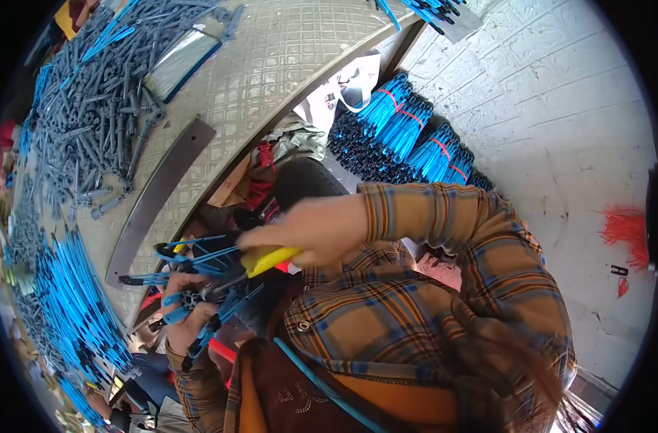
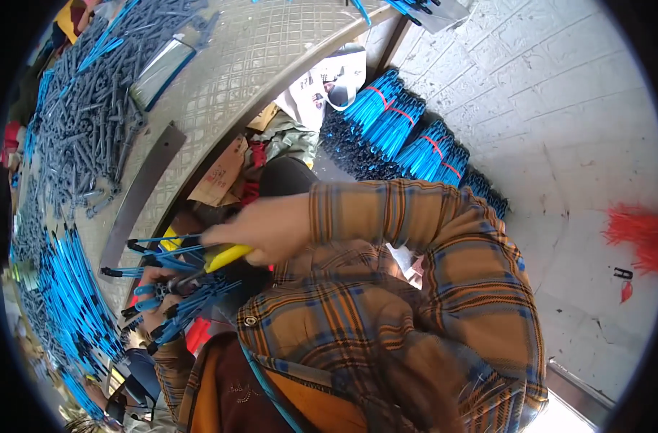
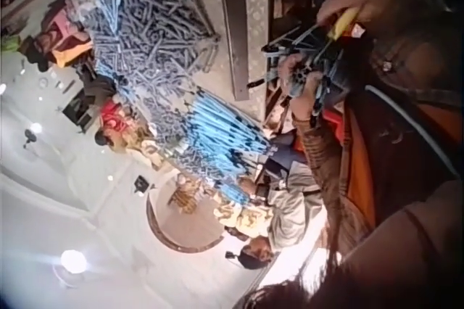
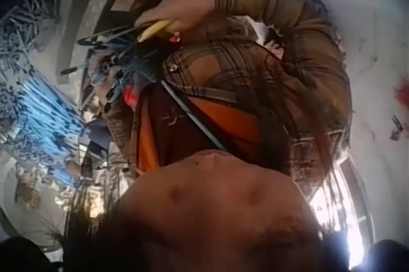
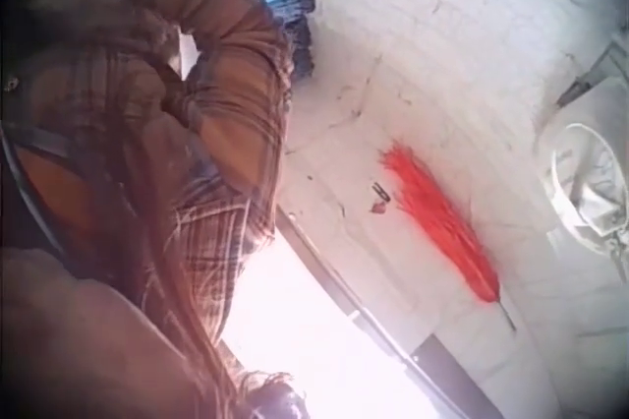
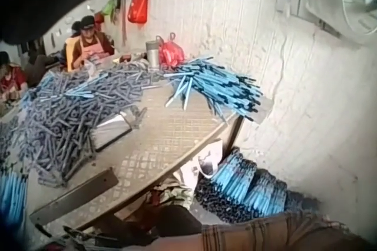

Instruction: The person aligns a bundle of ribs on a jig, threads wire through their ends, and fastens them into a central hub by twisting and cutting the wire with pliers. Then, the person gathers another set of ribs to assemble on the jig.

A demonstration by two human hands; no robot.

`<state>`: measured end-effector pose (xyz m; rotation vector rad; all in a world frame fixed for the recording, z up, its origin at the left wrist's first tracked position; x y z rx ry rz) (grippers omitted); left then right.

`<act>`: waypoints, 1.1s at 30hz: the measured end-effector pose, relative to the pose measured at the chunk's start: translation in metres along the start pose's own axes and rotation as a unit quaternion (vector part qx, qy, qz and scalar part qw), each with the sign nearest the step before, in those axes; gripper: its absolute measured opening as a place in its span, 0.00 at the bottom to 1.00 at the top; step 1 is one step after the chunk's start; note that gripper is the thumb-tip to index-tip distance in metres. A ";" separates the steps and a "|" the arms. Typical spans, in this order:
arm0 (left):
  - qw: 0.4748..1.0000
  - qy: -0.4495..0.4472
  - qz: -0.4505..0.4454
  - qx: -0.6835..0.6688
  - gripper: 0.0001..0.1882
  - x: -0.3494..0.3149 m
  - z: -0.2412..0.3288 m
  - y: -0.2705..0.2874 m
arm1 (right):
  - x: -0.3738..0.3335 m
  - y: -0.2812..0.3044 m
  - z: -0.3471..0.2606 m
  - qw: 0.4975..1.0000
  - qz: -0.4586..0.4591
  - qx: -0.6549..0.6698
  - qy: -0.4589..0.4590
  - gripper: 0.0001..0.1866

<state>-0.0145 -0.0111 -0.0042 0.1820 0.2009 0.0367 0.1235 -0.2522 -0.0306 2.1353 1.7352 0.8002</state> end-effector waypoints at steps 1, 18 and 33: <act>1.000 0.023 -0.010 -0.006 0.23 0.002 0.009 -0.003 | -0.005 -0.001 0.001 1.000 0.002 0.003 0.006 0.30; 0.989 -0.056 -0.046 0.129 0.24 0.012 -0.003 0.007 | -0.003 0.010 0.004 0.671 -0.293 0.601 -0.319 0.33; 0.978 -0.105 -0.139 0.112 0.21 0.014 0.027 0.002 | -0.015 -0.036 0.018 0.779 -0.276 0.498 -0.262 0.27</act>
Point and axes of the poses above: each hand's wrist, its own x-axis towards the middle knuckle, its own y-axis out of the back of the hand, z = x × y, the point moved 1 cm from there along x, towards the middle knuckle
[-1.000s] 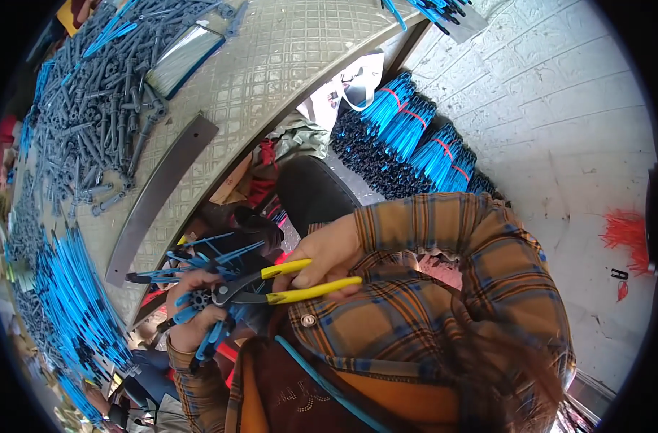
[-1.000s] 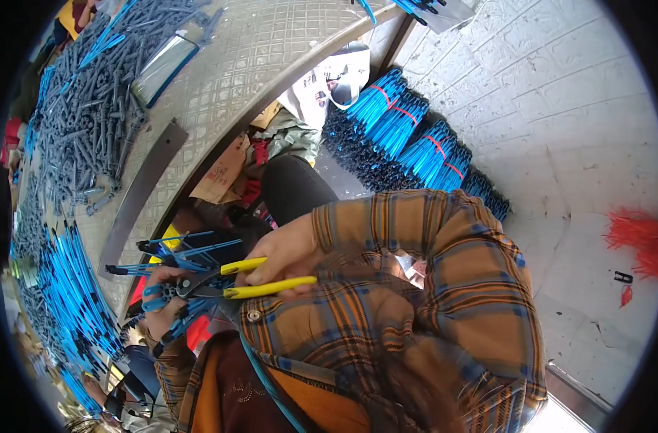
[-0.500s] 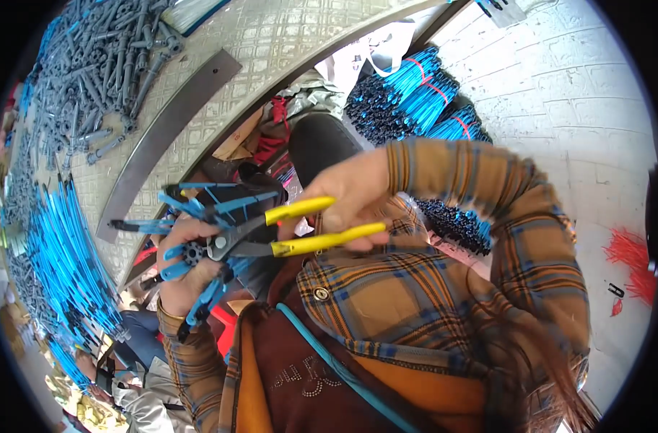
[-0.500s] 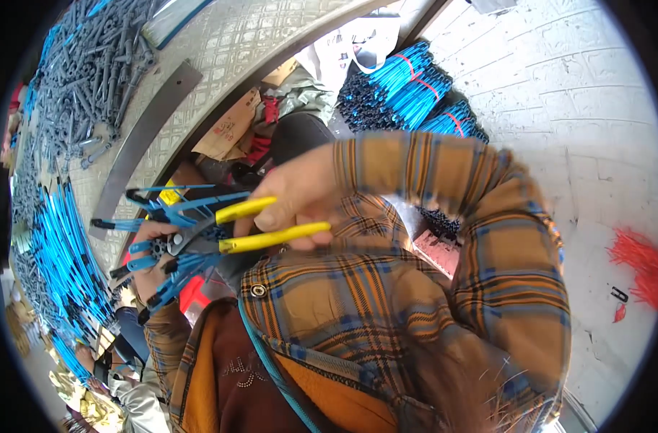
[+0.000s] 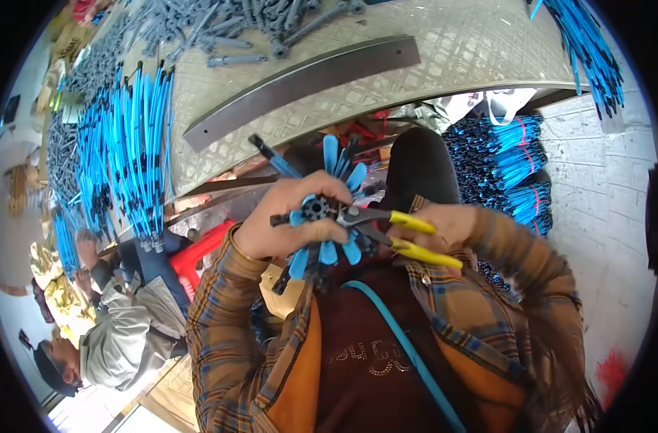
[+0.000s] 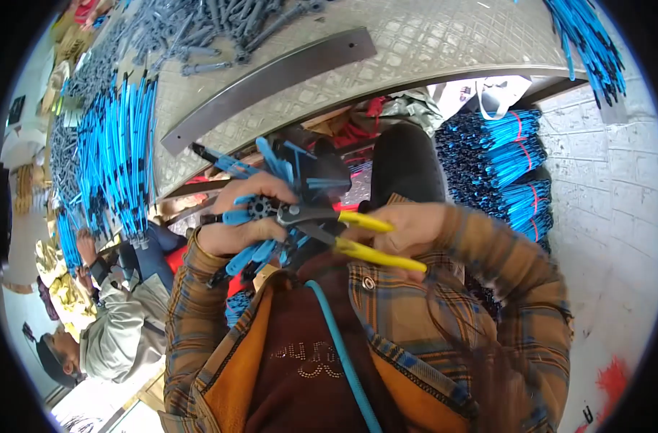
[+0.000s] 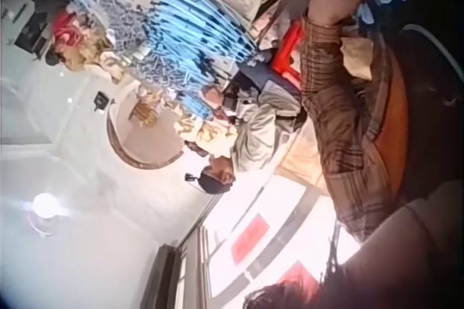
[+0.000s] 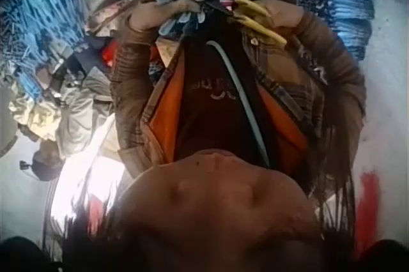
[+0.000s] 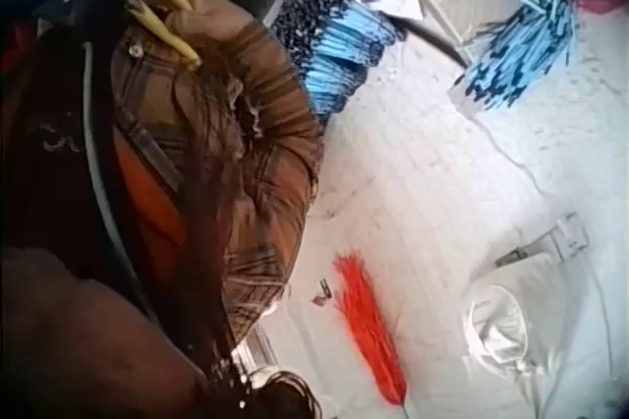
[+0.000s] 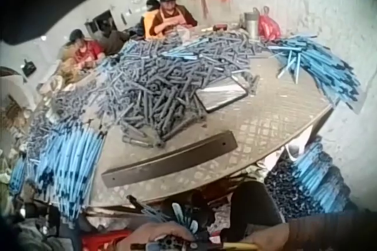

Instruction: The person aligns a bundle of ribs on a jig, threads wire through their ends, and fastens them into a central hub by twisting and cutting the wire with pliers. Then, the person gathers another set of ribs to assemble on the jig.

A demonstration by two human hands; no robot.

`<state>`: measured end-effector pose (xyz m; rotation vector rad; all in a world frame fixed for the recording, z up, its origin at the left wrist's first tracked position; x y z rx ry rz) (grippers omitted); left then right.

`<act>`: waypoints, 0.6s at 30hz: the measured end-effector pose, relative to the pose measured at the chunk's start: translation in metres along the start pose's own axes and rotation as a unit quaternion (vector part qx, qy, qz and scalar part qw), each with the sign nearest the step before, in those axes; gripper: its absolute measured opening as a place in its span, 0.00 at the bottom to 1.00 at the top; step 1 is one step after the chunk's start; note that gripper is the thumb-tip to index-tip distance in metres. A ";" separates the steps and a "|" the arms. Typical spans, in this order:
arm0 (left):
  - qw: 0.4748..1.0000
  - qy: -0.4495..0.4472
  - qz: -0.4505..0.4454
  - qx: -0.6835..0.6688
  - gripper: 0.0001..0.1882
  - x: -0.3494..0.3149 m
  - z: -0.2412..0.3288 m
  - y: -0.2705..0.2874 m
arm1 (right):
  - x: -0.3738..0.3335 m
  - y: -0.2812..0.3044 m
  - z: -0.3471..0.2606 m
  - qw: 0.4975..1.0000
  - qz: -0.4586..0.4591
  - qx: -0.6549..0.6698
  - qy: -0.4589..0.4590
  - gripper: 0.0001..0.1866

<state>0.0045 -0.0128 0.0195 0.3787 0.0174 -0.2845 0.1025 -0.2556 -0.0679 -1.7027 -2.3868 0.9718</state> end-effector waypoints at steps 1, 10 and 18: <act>1.000 0.009 0.010 0.004 0.21 -0.005 -0.002 0.000 | -0.003 -0.006 -0.025 1.000 -0.014 -0.003 -0.001 0.27; 0.999 0.008 0.029 -0.037 0.20 -0.004 -0.002 0.005 | 0.002 -0.010 -0.040 0.991 0.131 -0.033 0.011 0.32; 0.999 0.009 0.034 -0.018 0.20 -0.007 -0.006 0.006 | -0.007 -0.014 -0.059 0.971 0.146 -0.191 0.006 0.26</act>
Point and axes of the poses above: each hand's wrist, its own x-axis towards the middle knuckle, its own y-axis out of the back of the hand, z = x × y, the point moved 1 cm from there along x, towards the middle knuckle
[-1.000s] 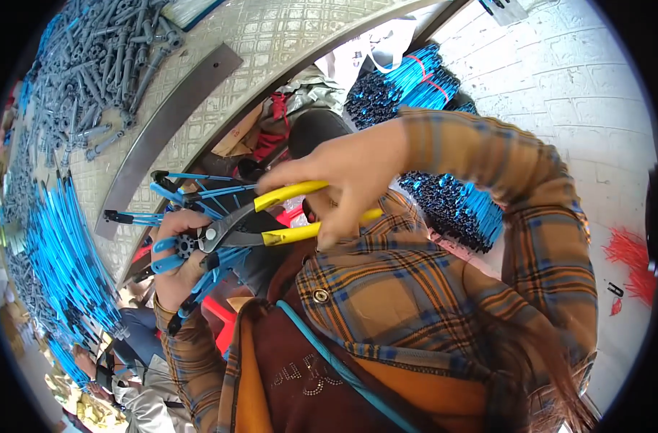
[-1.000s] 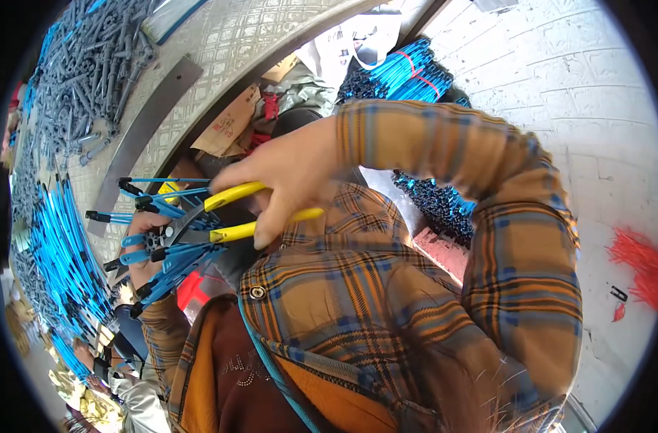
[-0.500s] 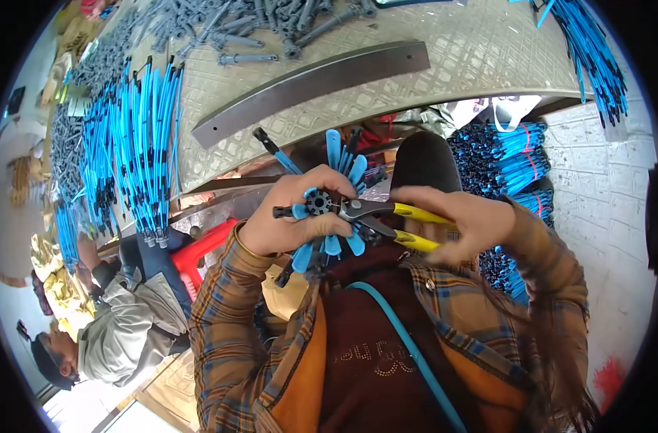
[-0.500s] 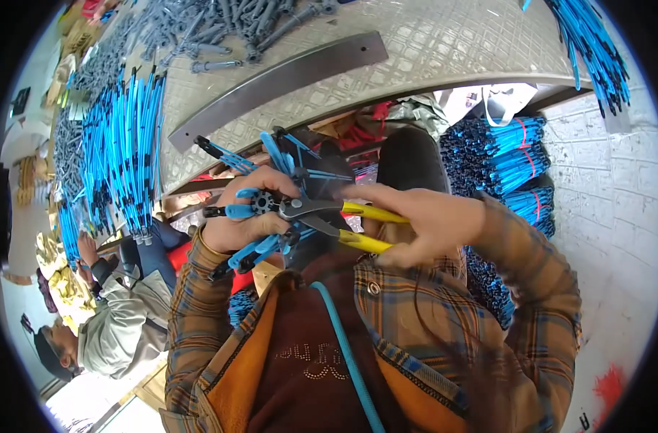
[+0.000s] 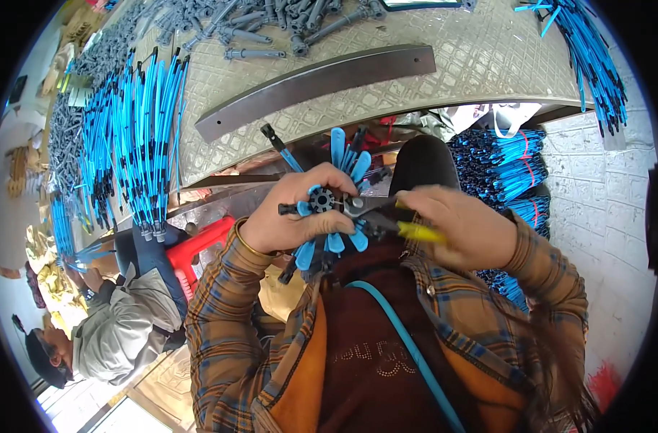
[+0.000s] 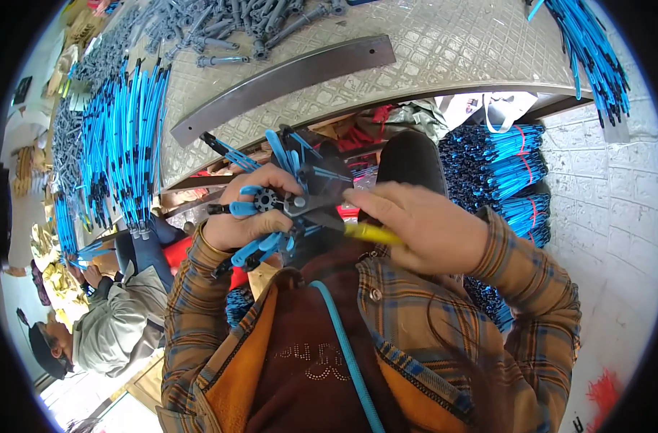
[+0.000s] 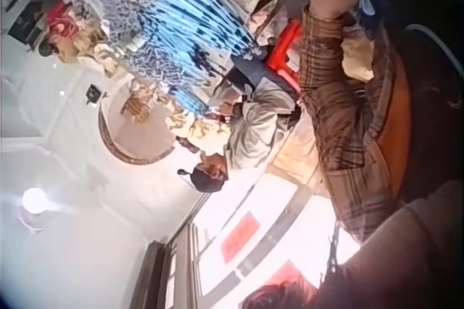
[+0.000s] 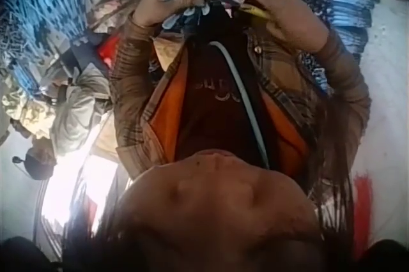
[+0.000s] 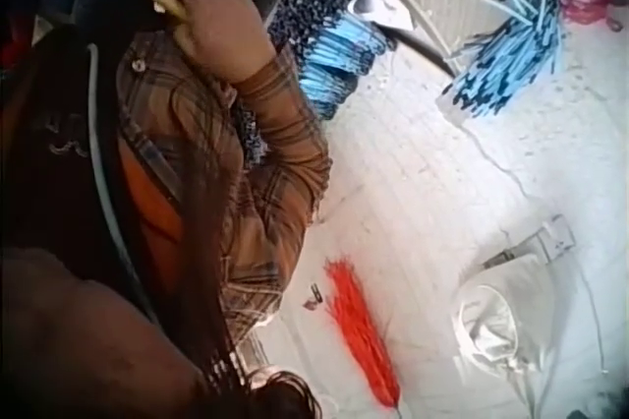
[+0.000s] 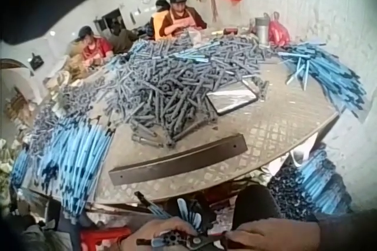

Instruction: The person aligns a bundle of ribs on a jig, threads wire through their ends, and fastens them into a central hub by twisting and cutting the wire with pliers. Then, the person gathers another set of ribs to assemble on the jig.

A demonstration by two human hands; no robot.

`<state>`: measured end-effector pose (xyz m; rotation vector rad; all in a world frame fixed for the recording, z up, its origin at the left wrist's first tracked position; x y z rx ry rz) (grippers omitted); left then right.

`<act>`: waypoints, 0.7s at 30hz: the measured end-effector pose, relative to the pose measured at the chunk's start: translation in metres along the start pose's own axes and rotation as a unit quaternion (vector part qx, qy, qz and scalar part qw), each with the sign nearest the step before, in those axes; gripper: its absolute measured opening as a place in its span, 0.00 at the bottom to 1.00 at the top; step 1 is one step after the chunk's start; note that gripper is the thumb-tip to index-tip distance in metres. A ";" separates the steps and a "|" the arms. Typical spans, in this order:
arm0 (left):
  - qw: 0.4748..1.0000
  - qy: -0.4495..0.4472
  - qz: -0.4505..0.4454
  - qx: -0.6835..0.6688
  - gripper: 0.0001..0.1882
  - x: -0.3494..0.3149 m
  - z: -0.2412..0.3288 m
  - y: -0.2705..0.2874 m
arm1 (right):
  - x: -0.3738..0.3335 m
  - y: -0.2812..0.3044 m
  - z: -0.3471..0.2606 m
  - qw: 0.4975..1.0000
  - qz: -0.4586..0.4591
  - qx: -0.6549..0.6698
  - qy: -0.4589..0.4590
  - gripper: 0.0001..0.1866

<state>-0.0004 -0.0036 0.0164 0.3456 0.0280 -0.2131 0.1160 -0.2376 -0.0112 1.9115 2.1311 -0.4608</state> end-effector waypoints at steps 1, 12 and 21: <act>1.000 0.008 0.006 0.002 0.20 0.000 0.001 0.001 | 0.001 -0.006 0.004 0.997 0.050 -0.042 0.041 0.24; 0.992 0.040 -0.104 -0.065 0.22 0.004 0.009 -0.003 | 0.006 -0.022 0.057 0.901 -0.153 0.405 -0.001 0.20; 0.990 0.061 -0.102 -0.070 0.21 0.003 0.014 -0.006 | -0.012 0.006 -0.002 0.957 -0.091 0.264 -0.080 0.20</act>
Point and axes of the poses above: each hand's wrist, its own x-axis towards the middle knuckle, its own y-axis out of the back of the hand, z = x × y, the point moved 1 cm from there along x, towards the middle knuckle
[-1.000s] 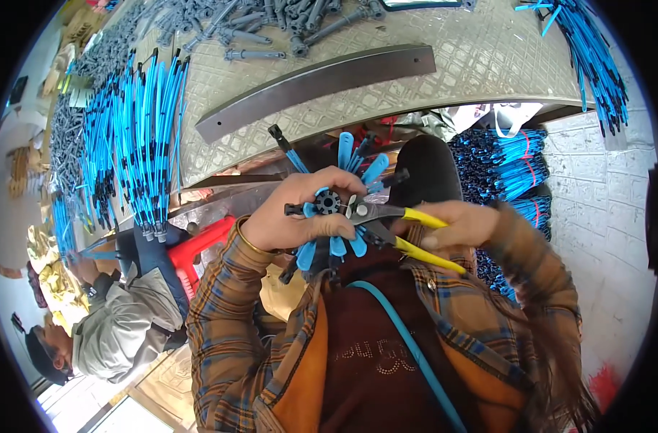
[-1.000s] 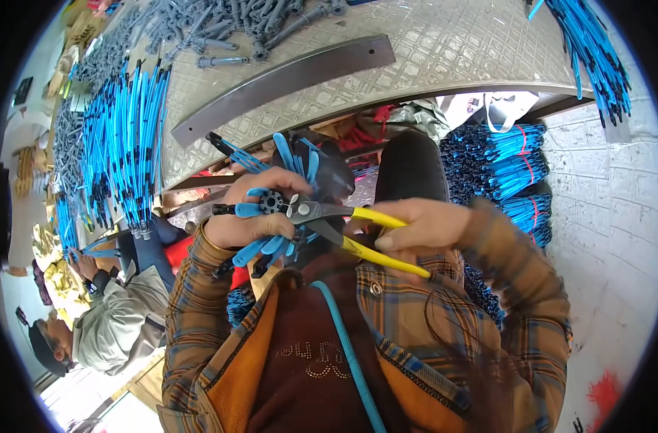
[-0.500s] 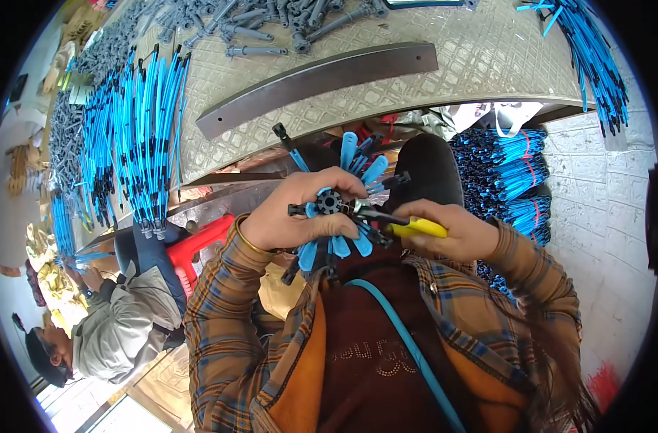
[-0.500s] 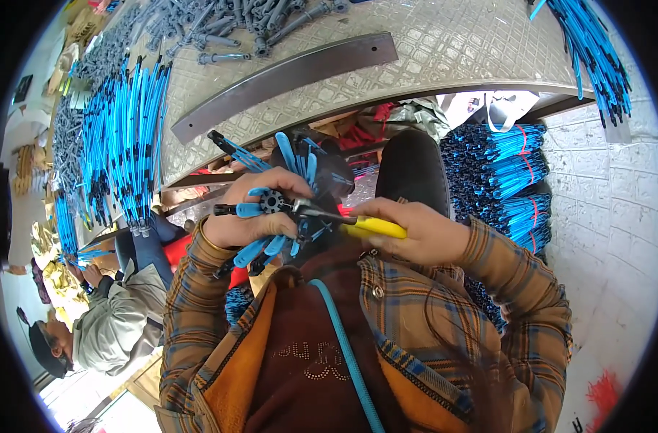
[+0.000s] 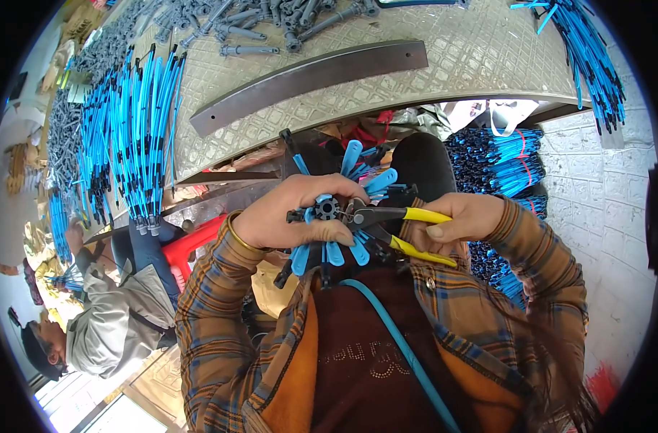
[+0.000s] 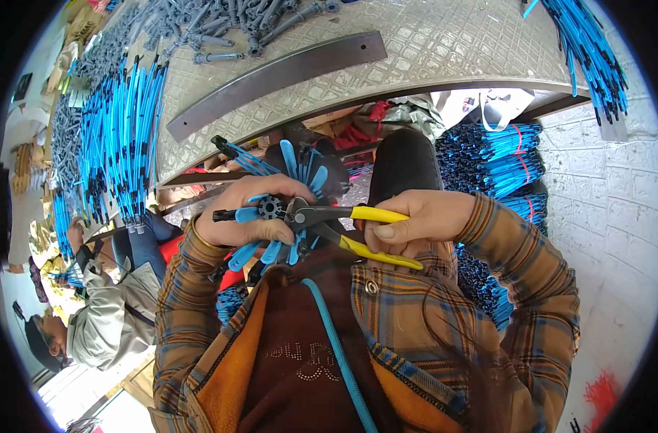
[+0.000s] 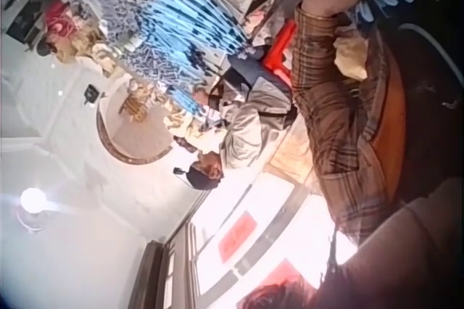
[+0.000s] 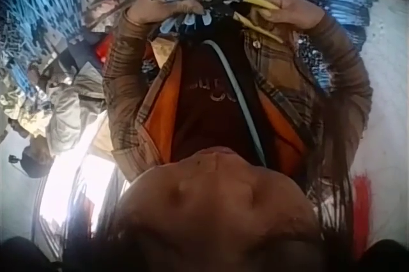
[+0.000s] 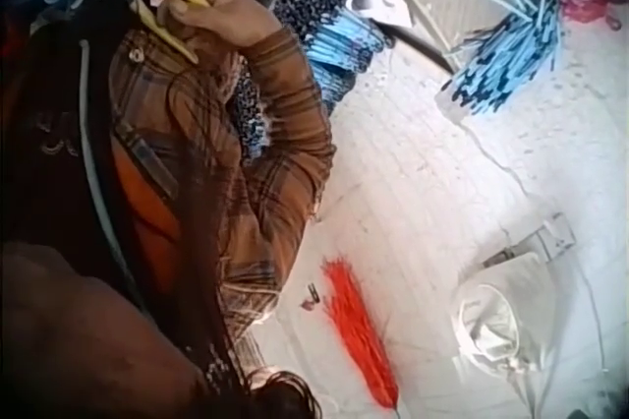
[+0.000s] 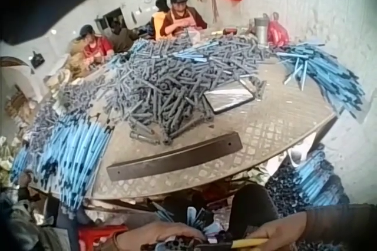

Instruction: The person aligns a bundle of ribs on a jig, threads wire through their ends, and fastens them into a central hub by twisting and cutting the wire with pliers. Then, the person gathers another set of ribs to assemble on the jig.

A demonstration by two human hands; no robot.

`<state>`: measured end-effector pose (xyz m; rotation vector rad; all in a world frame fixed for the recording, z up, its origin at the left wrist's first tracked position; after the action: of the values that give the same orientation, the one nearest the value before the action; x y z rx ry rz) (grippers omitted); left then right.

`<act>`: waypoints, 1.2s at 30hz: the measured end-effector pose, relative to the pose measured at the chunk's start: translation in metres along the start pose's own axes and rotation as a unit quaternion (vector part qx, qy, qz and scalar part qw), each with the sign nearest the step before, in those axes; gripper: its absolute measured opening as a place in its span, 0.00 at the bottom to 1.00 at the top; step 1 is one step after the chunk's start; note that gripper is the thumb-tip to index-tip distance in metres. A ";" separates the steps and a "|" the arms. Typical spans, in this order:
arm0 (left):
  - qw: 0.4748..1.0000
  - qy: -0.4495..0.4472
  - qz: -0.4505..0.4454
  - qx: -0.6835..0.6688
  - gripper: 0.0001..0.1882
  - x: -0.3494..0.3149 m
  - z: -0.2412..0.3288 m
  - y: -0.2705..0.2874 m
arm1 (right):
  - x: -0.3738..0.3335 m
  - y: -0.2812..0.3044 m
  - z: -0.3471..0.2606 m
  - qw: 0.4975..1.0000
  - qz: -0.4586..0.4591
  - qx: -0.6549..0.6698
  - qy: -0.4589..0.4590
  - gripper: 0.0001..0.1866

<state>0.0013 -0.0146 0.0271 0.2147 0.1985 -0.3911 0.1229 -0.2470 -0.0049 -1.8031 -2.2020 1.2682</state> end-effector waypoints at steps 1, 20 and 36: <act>1.000 0.003 -0.001 -0.004 0.21 0.000 0.001 0.000 | -0.001 0.000 -0.001 1.000 0.001 0.001 0.001 0.20; 0.999 -0.044 -0.023 0.004 0.20 -0.004 -0.008 0.006 | 0.019 -0.004 0.037 0.999 -0.010 0.020 0.027 0.22; 0.997 -0.006 0.044 0.063 0.19 -0.005 0.007 -0.003 | -0.014 -0.020 -0.039 0.962 0.108 -0.249 0.004 0.20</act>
<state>-0.0029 -0.0174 0.0348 0.3431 0.1519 -0.3174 0.1303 -0.2367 0.0399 -2.2591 -2.5477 0.7600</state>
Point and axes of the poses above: each hand's wrist, its own x-axis towards the middle knuckle, its own y-axis out of the back of the hand, z = x × y, the point moved 1 cm from there along x, towards the middle knuckle
